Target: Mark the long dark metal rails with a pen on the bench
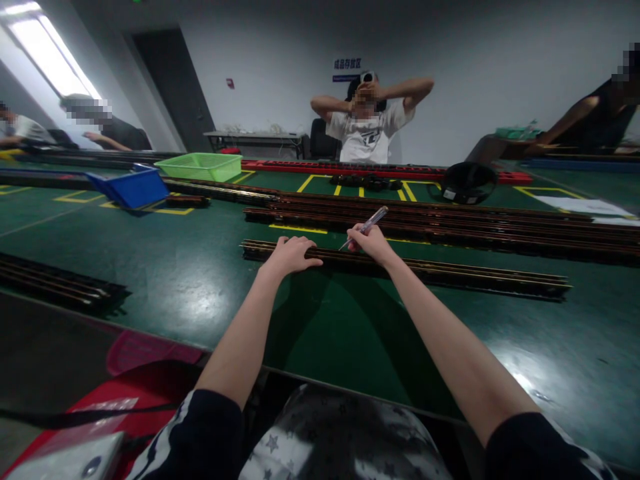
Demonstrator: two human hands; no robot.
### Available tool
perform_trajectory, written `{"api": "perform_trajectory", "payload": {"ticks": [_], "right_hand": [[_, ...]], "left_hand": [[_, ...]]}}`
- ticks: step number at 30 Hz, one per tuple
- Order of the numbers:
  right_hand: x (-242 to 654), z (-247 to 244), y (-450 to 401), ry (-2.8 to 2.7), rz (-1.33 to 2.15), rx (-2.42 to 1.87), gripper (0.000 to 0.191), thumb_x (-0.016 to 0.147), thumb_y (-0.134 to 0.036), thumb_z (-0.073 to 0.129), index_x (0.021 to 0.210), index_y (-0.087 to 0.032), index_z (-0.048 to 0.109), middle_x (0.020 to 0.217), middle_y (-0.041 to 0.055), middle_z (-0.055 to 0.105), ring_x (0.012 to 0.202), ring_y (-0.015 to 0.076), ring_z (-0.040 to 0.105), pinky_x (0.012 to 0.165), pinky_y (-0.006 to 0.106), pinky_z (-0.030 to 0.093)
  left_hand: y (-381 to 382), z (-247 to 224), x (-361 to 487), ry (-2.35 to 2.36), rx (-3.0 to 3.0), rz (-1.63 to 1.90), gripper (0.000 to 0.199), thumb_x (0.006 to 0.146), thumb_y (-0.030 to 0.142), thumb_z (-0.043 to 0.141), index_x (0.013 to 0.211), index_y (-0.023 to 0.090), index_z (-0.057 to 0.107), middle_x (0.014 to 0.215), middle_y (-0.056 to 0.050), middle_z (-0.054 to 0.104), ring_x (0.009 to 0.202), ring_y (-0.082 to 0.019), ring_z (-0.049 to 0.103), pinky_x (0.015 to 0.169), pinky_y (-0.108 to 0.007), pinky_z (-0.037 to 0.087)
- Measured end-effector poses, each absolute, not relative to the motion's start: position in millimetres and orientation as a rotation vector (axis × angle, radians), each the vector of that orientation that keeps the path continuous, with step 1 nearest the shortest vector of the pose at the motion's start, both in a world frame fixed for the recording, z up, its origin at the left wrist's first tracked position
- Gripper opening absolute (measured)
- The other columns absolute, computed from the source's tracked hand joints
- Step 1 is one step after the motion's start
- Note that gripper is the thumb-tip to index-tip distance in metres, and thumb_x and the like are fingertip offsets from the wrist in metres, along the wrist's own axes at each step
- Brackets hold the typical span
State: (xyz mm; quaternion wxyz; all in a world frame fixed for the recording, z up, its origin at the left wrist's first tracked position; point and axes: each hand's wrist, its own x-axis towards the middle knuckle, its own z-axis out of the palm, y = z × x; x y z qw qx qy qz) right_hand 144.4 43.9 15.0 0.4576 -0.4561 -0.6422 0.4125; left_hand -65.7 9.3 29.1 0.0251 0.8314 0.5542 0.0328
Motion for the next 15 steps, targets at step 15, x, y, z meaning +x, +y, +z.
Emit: {"api": "perform_trajectory", "payload": {"ticks": [15], "right_hand": [[141.3, 18.3, 40.9, -1.607, 0.954, -1.153, 0.022, 0.082, -0.015, 0.057, 0.060, -0.016, 0.056, 0.049, -0.0006, 0.059, 0.046, 0.0095, 0.056, 0.053, 0.020, 0.048]], "left_hand": [[5.8, 20.2, -40.1, 1.640, 2.694, 0.190, 0.052, 0.091, 0.056, 0.039, 0.118, 0.014, 0.056, 0.121, -0.013, 0.058, 0.112, -0.028, 0.052, 0.096, -0.042, 0.035]]}}
